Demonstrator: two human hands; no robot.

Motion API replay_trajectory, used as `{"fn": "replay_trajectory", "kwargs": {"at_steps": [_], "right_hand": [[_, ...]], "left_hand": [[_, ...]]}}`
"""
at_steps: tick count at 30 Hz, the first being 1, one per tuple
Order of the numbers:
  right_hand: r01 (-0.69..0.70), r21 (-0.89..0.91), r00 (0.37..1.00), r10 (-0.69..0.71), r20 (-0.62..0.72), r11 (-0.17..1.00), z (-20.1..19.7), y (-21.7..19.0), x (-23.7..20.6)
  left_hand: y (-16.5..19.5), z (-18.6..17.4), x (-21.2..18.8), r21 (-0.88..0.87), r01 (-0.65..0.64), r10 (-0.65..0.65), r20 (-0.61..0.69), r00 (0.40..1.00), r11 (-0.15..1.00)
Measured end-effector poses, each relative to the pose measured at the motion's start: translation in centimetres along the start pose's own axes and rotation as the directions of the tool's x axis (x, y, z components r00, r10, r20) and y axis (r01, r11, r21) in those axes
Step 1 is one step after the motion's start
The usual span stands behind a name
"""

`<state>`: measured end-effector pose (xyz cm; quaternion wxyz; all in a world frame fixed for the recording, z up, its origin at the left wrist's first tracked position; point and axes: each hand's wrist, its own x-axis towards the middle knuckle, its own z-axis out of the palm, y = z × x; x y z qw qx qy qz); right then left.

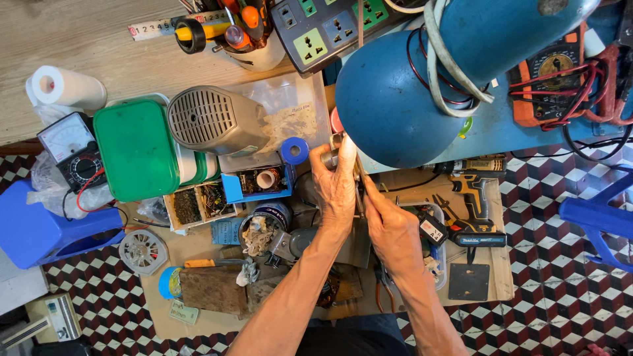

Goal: The person disassembles a small electric motor, removes the rotor, and cleans the stator housing with a cloth. They then use a screwdriver to scrape and clean the rotor shaft and commutator area. The person continues to clean and scrape the rotor and stator components throughout the clip.

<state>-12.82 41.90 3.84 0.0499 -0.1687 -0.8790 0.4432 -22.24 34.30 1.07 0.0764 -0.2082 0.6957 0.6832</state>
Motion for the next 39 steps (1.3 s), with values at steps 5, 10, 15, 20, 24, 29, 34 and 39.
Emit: {"fn": "replay_trajectory", "kwargs": {"at_steps": [5,10,15,20,24,29,34,39], "right_hand": [[0.004,-0.069,1.000,-0.002,0.020,0.998,-0.3,-0.5,-0.2],[-0.011,-0.104,1.000,0.011,0.005,0.995,-0.4,-0.7,-0.2],[0.036,-0.144,0.999,-0.039,-0.018,0.989,-0.3,-0.7,0.0],[0.015,-0.189,0.998,-0.024,-0.050,0.982,-0.6,-1.0,-0.2],[0.049,-0.239,0.999,-0.050,0.001,0.970,-0.9,-1.2,-0.4],[0.080,-0.278,0.996,-0.090,-0.024,0.957,-0.9,-0.8,-0.6],[0.071,-0.261,0.997,-0.074,-0.002,0.963,-1.1,-0.2,-0.9],[0.085,-0.272,0.996,-0.072,0.058,0.959,-1.3,-0.3,-1.5]], "left_hand": [[-0.1,-0.1,-0.7,0.043,-0.013,0.014,-0.030,0.999,0.999],[-0.9,0.0,-1.2,0.038,-0.142,0.143,-0.034,0.989,0.989],[-1.6,0.0,-1.5,-0.114,-0.181,0.185,0.028,0.982,0.977],[-1.8,-0.1,-1.6,-0.089,-0.145,0.148,0.032,0.988,0.985],[-2.1,-0.4,-1.9,-0.146,-0.175,0.189,0.089,0.978,0.974],[-2.7,-0.7,-2.0,-0.148,-0.223,0.240,0.112,0.964,0.964],[-3.6,-0.9,-2.4,-0.143,-0.247,0.262,0.096,0.960,0.958],[-4.1,-0.9,-2.7,-0.140,-0.246,0.263,0.123,0.957,0.959]]}}
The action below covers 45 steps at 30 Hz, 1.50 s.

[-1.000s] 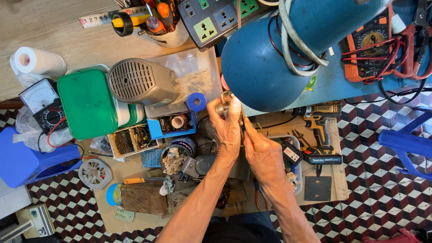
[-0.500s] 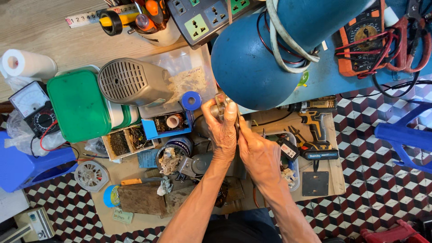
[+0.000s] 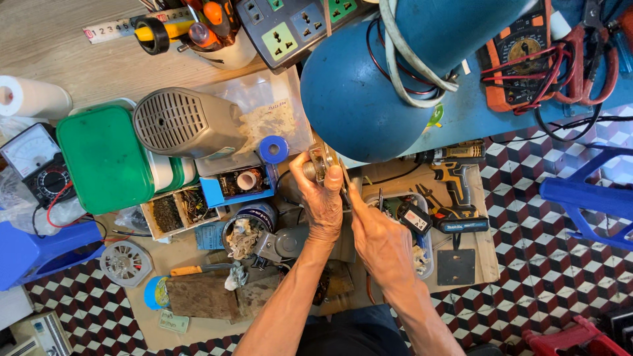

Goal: The person disassembles a small electric motor, removes the rotor, and cleans the stator housing with a cloth. They then use a screwdriver to scrape and clean the rotor shaft and commutator area. The person continues to clean and scrape the rotor and stator components throughout the clip.

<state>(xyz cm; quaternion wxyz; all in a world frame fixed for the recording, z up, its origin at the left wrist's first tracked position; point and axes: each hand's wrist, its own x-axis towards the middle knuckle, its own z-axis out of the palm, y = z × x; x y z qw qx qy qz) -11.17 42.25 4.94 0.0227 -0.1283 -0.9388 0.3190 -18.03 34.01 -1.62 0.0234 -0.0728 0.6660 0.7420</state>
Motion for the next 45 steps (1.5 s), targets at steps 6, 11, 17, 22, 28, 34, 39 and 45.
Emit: {"fn": "replay_trajectory", "kwargs": {"at_steps": [6,11,17,22,28,34,39,45], "right_hand": [[-0.010,0.021,1.000,0.010,0.005,1.000,0.0,0.4,0.3],[0.028,0.066,0.999,-0.027,-0.018,0.997,-0.2,1.1,0.0],[0.002,0.072,0.999,0.002,-0.048,0.997,0.2,1.4,-0.5],[0.009,0.053,1.000,-0.008,-0.020,0.999,0.2,1.8,-0.6],[0.011,0.026,1.000,-0.011,-0.019,1.000,-0.2,1.3,0.1],[0.048,0.045,0.998,-0.046,-0.038,0.998,-0.7,0.9,0.6],[0.013,0.034,1.000,-0.013,0.004,0.999,-0.5,1.1,1.1],[0.009,0.048,1.000,-0.009,0.015,0.999,-0.3,1.6,0.9]], "left_hand": [[-0.3,0.3,-0.3,-0.018,-0.047,0.048,0.023,0.999,0.999],[-0.5,0.5,-0.5,-0.001,-0.052,0.052,0.052,0.997,0.999],[-1.1,0.1,-0.6,0.001,-0.075,0.075,0.041,0.996,0.997],[-1.9,0.1,-1.0,-0.053,-0.057,0.058,0.010,0.998,0.997],[-1.9,-0.2,-0.7,-0.028,-0.080,0.082,0.053,0.995,0.996],[-1.6,-0.2,-0.7,-0.057,-0.058,0.063,0.092,0.994,0.997],[-1.8,-0.5,-1.0,0.031,-0.158,0.153,0.125,0.980,0.987],[-1.4,-0.3,-1.4,0.021,-0.104,0.101,0.111,0.989,0.994]]}}
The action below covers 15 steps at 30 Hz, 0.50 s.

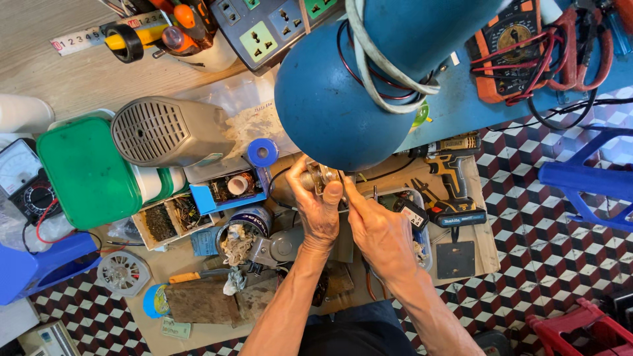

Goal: The person disassembles a small electric motor, removes the rotor, and cleans the stator housing with a cloth. They then use a screwdriver to scrape and clean the rotor shaft and commutator area. The person continues to clean and scrape the rotor and stator components throughout the clip.

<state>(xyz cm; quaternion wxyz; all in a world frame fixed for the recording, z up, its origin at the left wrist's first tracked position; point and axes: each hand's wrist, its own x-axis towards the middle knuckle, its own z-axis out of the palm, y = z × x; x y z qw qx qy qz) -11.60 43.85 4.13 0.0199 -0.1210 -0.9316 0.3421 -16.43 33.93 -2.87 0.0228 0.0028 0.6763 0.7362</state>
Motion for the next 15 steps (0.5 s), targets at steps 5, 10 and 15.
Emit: {"fn": "replay_trajectory", "kwargs": {"at_steps": [5,10,15], "right_hand": [[0.044,0.008,0.997,-0.043,-0.057,0.999,0.3,0.0,-0.4],[0.004,-0.019,0.999,-0.004,-0.032,1.000,0.0,-0.3,-0.1],[0.030,0.007,0.998,-0.029,-0.056,1.000,-0.1,0.0,0.5]], "left_hand": [[0.5,0.2,0.6,-0.089,0.061,-0.062,-0.010,0.998,0.994],[1.2,0.6,0.4,-0.086,0.062,-0.066,-0.041,0.997,0.994],[2.1,1.2,0.4,-0.138,0.107,-0.117,-0.071,0.991,0.985]]}}
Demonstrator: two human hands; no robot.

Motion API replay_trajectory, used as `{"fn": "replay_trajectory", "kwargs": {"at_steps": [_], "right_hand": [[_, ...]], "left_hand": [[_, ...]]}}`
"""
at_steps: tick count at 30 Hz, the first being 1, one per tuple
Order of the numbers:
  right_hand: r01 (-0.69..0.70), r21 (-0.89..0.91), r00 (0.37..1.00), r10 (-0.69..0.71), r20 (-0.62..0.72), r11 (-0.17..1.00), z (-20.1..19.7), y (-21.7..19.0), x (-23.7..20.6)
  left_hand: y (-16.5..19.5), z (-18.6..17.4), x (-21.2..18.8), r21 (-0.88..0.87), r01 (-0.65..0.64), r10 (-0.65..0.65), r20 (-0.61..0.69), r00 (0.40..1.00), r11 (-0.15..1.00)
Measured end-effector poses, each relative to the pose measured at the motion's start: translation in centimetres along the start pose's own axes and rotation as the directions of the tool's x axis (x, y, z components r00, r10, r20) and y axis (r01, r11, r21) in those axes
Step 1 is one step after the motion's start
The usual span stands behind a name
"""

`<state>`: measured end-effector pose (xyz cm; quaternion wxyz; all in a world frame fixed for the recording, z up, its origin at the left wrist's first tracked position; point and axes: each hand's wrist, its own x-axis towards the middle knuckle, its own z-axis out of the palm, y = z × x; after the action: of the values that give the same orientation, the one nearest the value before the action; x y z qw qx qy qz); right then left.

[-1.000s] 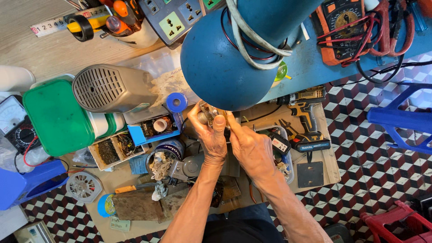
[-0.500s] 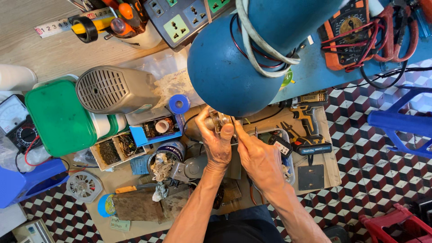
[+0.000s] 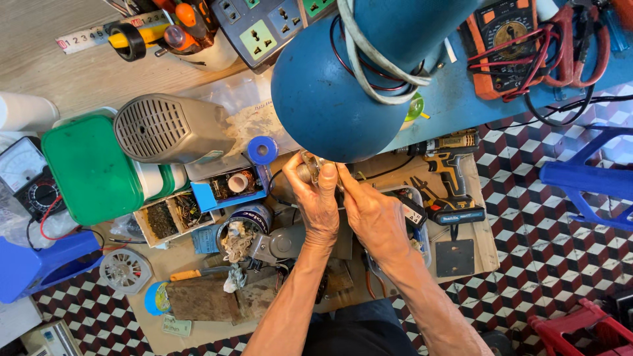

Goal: The person disassembles a small electric motor, removes the rotor, and cleans the stator housing with a cloth. They then use a screwdriver to scrape and clean the rotor shaft and commutator area. The person continues to clean and scrape the rotor and stator components throughout the clip.

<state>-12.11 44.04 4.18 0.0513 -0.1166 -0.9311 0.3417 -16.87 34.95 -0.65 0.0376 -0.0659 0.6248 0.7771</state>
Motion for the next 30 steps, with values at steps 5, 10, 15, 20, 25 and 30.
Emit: {"fn": "replay_trajectory", "kwargs": {"at_steps": [5,10,15,20,25,30], "right_hand": [[0.020,-0.055,0.998,-0.017,0.053,0.998,-0.1,0.9,-0.5],[0.032,-0.008,0.999,-0.031,0.042,0.999,-0.2,1.2,-0.7],[0.034,-0.083,0.994,-0.025,0.103,0.996,-0.2,1.3,-0.4],[0.045,0.006,0.998,-0.045,0.050,0.999,-0.2,1.5,-0.7],[0.083,0.008,0.994,-0.083,0.065,0.997,0.2,2.3,-0.7],[0.076,0.031,0.993,-0.078,0.084,0.997,0.4,3.6,-0.8]], "left_hand": [[0.4,0.2,0.1,0.035,0.050,-0.048,-0.044,0.998,0.998],[0.2,0.3,0.9,-0.002,0.089,-0.089,-0.069,0.994,0.996],[0.3,0.3,1.2,-0.032,0.108,-0.109,-0.060,0.992,0.994],[0.4,0.4,1.6,-0.051,0.196,-0.200,-0.115,0.973,0.979],[0.5,0.3,1.6,-0.060,0.165,-0.169,-0.080,0.982,0.985],[0.5,0.3,1.7,0.035,0.151,-0.148,-0.097,0.984,0.988]]}}
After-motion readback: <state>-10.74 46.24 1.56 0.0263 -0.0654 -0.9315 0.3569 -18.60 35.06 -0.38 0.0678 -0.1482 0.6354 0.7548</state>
